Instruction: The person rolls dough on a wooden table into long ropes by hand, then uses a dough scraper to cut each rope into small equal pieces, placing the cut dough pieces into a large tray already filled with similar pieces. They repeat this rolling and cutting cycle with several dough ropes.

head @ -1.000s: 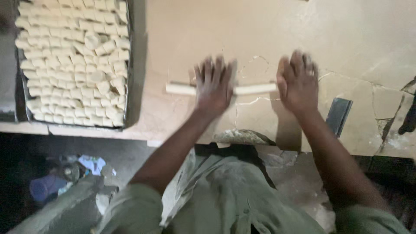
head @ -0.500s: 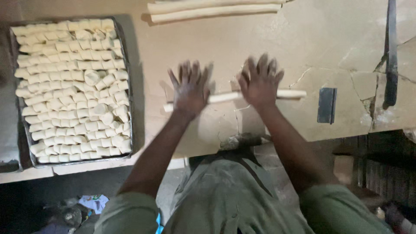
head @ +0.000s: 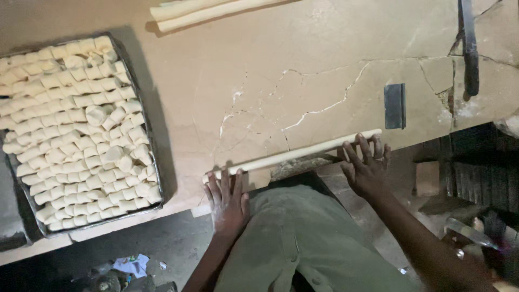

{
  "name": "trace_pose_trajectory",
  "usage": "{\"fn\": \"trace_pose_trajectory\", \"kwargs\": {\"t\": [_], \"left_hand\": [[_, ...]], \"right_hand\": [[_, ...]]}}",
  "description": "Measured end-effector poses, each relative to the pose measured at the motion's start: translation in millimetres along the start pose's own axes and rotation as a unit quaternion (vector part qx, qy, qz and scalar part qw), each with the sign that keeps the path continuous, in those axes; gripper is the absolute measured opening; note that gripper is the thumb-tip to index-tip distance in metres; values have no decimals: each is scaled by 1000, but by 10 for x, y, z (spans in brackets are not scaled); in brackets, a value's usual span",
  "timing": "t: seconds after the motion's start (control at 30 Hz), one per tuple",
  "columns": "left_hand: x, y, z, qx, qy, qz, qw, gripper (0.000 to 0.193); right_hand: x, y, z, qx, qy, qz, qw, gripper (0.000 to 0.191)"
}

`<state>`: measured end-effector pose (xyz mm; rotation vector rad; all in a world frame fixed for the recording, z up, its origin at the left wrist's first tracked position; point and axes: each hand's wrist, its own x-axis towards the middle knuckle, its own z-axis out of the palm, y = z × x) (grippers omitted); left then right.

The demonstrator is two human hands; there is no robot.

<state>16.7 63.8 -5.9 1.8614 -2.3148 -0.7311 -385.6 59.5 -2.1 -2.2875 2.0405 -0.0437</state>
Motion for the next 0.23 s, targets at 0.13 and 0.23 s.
{"fn": "trace_pose_trajectory", "kwargs": {"t": [0.13,0.23], "left_hand": [[513,-95,86,51,127,1,991,65],[1409,-314,-97,94,115,-78,986,75]], "right_hand": [[537,172,52,54,20,23,998,57],[1480,296,21,54,30,72,995,58]]}}
